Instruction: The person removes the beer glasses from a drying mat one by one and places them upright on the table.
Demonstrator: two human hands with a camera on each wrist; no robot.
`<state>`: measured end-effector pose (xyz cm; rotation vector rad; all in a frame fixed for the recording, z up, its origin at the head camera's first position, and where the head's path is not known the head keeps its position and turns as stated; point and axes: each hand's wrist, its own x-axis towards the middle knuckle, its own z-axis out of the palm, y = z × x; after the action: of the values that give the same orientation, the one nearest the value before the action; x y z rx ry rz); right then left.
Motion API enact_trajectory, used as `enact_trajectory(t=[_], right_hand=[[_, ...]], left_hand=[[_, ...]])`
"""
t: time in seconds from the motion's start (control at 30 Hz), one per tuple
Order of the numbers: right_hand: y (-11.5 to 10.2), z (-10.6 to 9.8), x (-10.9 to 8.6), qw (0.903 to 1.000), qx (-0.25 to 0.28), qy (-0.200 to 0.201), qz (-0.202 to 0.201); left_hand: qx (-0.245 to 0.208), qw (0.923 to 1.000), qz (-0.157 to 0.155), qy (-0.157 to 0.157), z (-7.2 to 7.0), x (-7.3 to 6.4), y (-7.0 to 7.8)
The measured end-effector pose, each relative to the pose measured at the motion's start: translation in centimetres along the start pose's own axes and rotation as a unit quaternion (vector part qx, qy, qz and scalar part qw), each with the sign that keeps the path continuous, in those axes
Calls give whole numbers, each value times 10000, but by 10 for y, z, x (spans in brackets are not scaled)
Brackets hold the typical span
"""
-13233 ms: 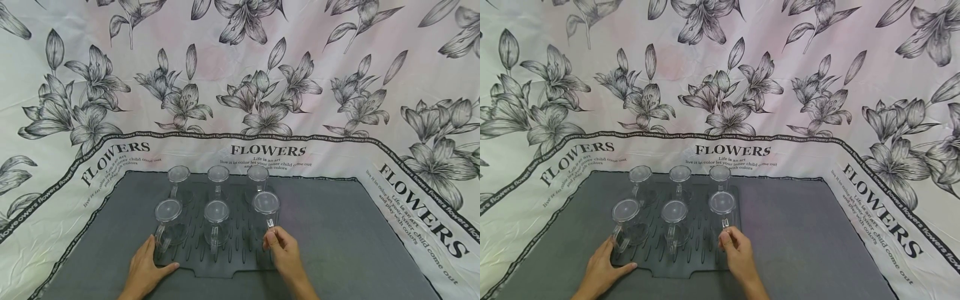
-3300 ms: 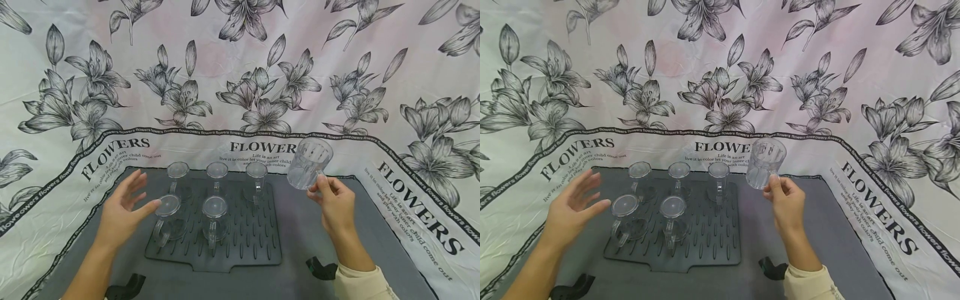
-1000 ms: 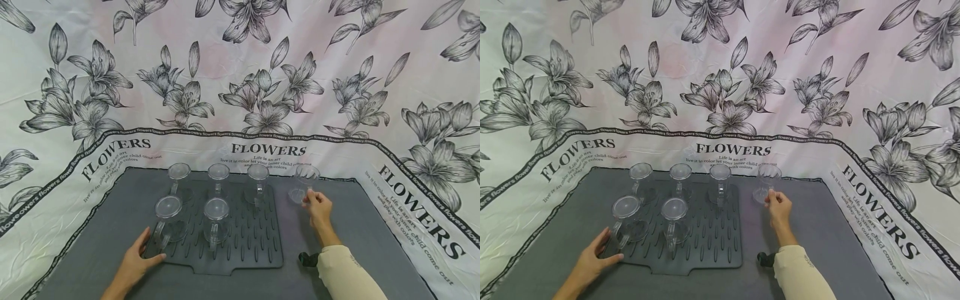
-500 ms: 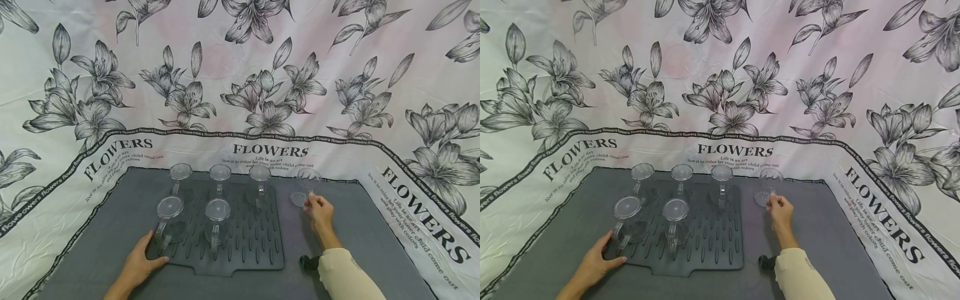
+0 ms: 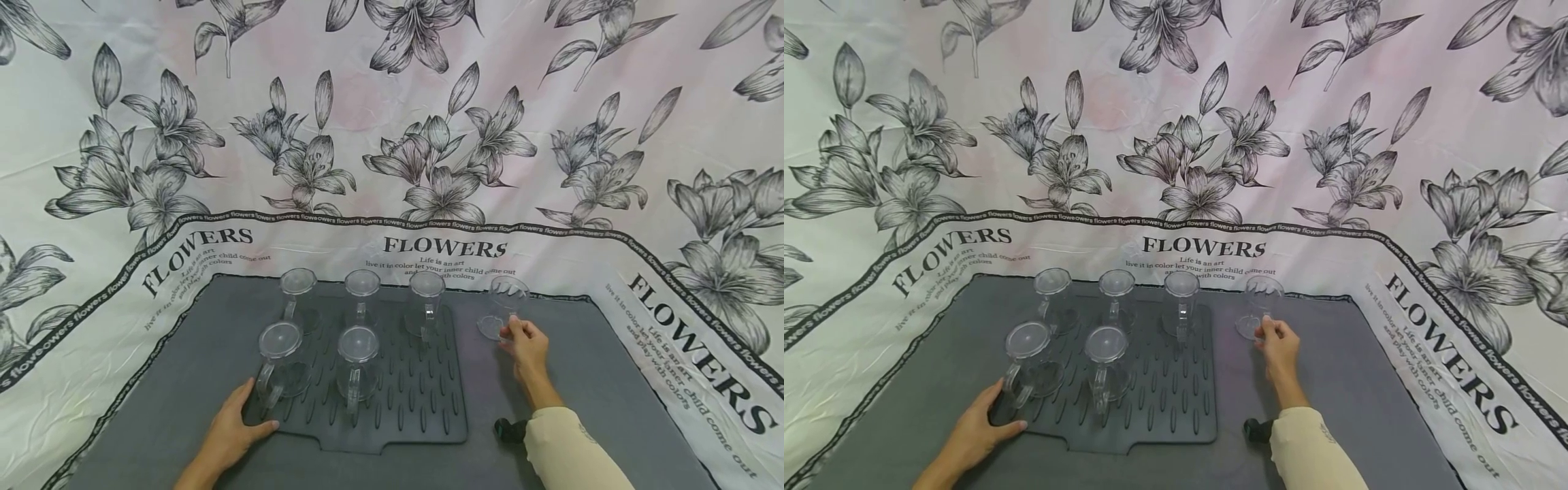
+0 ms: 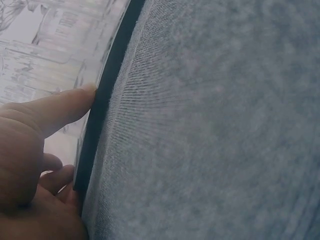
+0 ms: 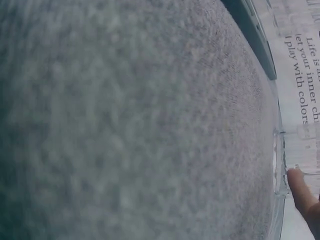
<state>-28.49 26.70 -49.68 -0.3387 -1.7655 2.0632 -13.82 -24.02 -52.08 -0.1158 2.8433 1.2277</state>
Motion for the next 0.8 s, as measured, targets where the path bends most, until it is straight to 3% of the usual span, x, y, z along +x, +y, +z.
enact_trajectory(t=[0.13, 0.33, 0.53, 0.8], right_hand=[[-5, -2, -1, 9990, -435, 14, -33], [-24, -14, -3, 9887, -1413, 481, -144], [-48, -25, -8, 9872, -1497, 513, -206], [-75, -26, -18, 9884, -1297, 321, -717]], left_hand=[[36, 10000, 11, 31, 0, 0, 0], [14, 10000, -8, 1, -1, 1, 0], [4, 10000, -10, 24, 0, 2, -1], [2, 10000, -60, -36, -1, 2, 0]])
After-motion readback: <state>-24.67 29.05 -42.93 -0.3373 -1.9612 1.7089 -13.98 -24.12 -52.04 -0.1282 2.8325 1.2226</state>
